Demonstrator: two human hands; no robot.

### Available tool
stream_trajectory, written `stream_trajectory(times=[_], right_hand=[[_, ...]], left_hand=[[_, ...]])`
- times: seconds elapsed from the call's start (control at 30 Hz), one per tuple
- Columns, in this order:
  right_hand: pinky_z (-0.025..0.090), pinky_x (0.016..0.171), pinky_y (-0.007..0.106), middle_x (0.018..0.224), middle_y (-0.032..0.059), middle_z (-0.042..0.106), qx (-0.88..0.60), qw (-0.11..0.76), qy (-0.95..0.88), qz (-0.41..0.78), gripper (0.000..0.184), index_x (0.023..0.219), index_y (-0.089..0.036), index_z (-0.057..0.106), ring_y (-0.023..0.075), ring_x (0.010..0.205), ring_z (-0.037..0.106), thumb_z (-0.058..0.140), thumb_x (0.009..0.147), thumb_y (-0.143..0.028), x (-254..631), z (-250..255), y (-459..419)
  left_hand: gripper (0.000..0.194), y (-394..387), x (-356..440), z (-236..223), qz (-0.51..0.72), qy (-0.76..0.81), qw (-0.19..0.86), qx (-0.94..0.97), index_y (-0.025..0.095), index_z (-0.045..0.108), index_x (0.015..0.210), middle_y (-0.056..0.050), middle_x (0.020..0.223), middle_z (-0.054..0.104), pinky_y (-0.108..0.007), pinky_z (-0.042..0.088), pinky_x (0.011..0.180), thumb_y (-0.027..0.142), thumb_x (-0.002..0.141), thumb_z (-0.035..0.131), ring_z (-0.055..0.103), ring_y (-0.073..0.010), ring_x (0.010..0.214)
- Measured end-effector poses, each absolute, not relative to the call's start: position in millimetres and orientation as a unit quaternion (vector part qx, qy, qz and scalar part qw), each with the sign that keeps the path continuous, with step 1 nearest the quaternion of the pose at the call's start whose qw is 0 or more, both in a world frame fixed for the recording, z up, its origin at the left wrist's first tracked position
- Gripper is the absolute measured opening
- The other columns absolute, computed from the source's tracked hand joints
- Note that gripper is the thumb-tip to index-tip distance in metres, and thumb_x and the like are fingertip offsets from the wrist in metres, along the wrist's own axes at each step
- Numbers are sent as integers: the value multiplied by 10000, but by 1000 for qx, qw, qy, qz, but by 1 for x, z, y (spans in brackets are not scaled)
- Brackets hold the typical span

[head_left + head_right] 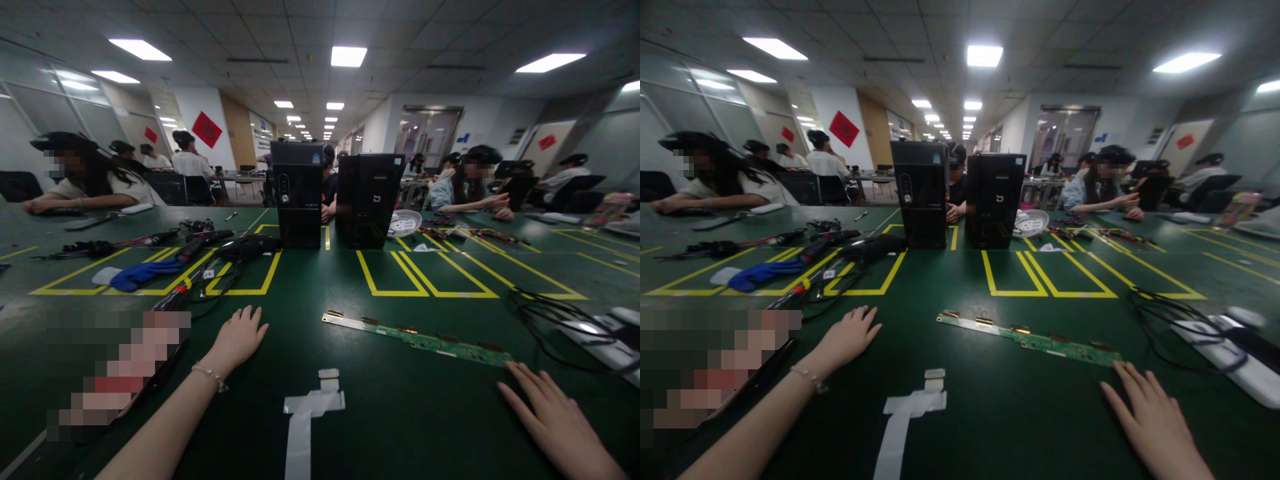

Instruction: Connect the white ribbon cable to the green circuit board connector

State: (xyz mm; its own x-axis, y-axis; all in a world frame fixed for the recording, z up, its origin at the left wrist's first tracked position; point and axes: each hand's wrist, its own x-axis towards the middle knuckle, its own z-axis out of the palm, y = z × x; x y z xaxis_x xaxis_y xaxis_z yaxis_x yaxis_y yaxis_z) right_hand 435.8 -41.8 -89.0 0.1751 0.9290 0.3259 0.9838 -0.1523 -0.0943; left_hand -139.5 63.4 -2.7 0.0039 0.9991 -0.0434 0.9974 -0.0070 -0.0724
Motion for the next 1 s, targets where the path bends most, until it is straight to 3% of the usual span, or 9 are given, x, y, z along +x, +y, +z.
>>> stream_trajectory(times=[0.1, 0.23, 0.43, 0.57, 0.67, 0.77, 0.9, 1.0], right_hand=[[342, 996, 638, 1376, 107, 414, -754, 119, -644, -46, 840, 1310, -129, 520, 368, 1312, 265, 166, 789, -685, 403, -79, -31], [273, 1043, 629, 1427, 75, 335, -709, 82, -700, -22, 826, 1357, -155, 472, 339, 1344, 197, 183, 812, -705, 365, -63, -18], [133, 1116, 576, 1471, 38, 239, -608, 7, -791, 63, 773, 1428, -173, 356, 290, 1373, 95, 200, 896, -712, 320, -20, -1], [118, 1133, 549, 1466, 26, 267, -534, 16, -840, 93, 700, 1440, -197, 327, 272, 1376, 107, 248, 938, -677, 295, -1, 10], [147, 1124, 563, 1447, 46, 315, -488, 37, -866, 102, 617, 1425, -208, 361, 282, 1363, 175, 310, 964, -615, 283, 3, 19], [243, 1092, 555, 1390, 72, 409, -450, 64, -885, 101, 520, 1378, -221, 439, 299, 1304, 315, 384, 970, -539, 274, 9, 33], [462, 907, 419, 1163, 76, 585, -426, 98, -894, 95, 363, 1222, -237, 577, 253, 1032, 556, 421, 961, -435, 265, 19, 62], [483, 828, 382, 1048, 80, 610, -429, 149, -888, 79, 332, 1128, -207, 613, 236, 939, 575, 377, 962, -371, 264, 17, 88]], left_hand=[[542, 63, -138, 2, 39, -704, 21, -709, 109, 430, 1391, -202, 1419, 429, -455, 394, 993, 414, 953, 338, 430, -335, 1281], [484, 65, -134, 5, -38, -673, 73, -735, 92, 458, 1364, -175, 1388, 471, -441, 361, 1036, 328, 971, 301, 474, -296, 1247], [489, 63, -122, -2, -125, -525, -1, -842, 189, 408, 1397, -75, 1495, 353, -448, 239, 1123, 411, 971, 316, 302, -237, 1374], [498, 60, -115, -7, -116, -473, -36, -873, 229, 330, 1438, -54, 1518, 308, -445, 193, 1135, 421, 979, 307, 246, -220, 1397], [512, 60, -115, -11, -102, -465, -50, -878, 234, 314, 1446, -57, 1521, 303, -443, 183, 1135, 446, 979, 306, 229, -222, 1403], [514, 61, -117, -14, -87, -464, -58, -879, 254, 308, 1447, -56, 1521, 303, -473, 172, 1132, 457, 975, 321, 223, -234, 1404], [494, 61, -117, -17, -78, -465, -63, -880, 270, 340, 1432, -62, 1509, 329, -493, 167, 1128, 444, 970, 349, 267, -243, 1388], [481, 59, -116, -14, -74, -470, -72, -877, 266, 374, 1416, -63, 1503, 339, -482, 204, 1121, 428, 964, 372, 290, -248, 1378]])
